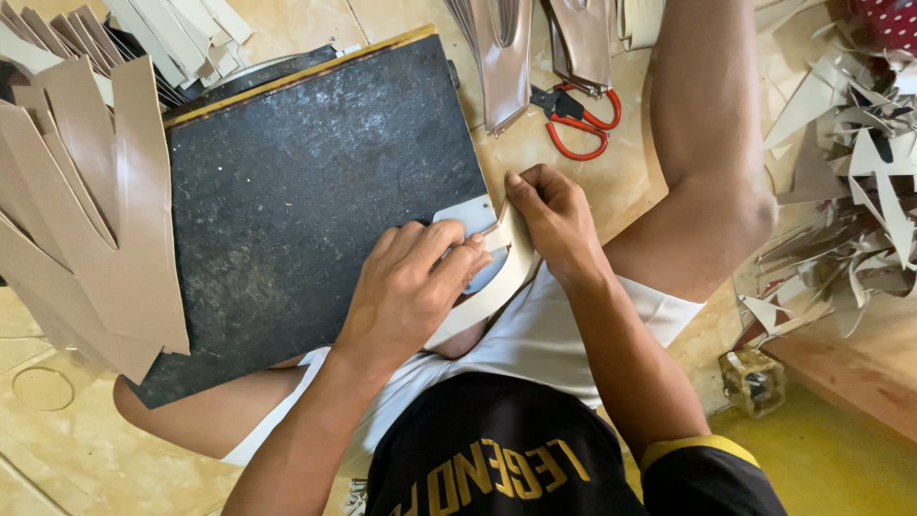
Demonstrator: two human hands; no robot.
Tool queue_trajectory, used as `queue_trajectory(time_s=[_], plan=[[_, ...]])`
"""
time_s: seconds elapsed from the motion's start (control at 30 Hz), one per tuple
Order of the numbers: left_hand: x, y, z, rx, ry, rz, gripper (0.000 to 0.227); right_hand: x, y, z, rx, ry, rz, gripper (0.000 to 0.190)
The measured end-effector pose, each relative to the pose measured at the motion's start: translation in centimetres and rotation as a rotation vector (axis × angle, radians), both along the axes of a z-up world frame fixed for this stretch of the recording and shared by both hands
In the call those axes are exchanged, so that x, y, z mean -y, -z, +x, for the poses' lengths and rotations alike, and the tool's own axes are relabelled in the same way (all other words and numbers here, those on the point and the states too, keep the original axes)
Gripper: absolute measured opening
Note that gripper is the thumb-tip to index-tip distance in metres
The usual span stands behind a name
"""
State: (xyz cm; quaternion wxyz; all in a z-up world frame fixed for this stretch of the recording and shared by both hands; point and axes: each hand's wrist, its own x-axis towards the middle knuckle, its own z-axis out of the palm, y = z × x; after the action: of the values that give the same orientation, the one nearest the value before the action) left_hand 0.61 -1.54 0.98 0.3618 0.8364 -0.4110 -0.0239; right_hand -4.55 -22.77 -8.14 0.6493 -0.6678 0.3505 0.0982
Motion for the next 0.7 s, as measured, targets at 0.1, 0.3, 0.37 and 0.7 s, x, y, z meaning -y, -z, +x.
queue_trajectory(time_s=[0.1,0.3,0.37,0.7], plan=[[0.1,-0.1,0.0,-0.013,0.001,-0.006,0.013,0.7,1.5,0.0,-0.014,-0.001,-0.025,0.028],[0.2,0.0,0.1,-0.007,0.004,0.005,0.012,1.8,4.7,-0.7,-0.071,0.003,-0.056,0.029],[0.4,0.0,0.1,-0.009,0.002,0.007,0.012,2.2,6.0,-0.9,-0.055,0.027,-0.028,0.028],[1.5,0.2,-0.2,0.108,-0.055,0.030,0.014,3.0,7.2,-0.5,-0.146,0.045,-0.132,0.032]])
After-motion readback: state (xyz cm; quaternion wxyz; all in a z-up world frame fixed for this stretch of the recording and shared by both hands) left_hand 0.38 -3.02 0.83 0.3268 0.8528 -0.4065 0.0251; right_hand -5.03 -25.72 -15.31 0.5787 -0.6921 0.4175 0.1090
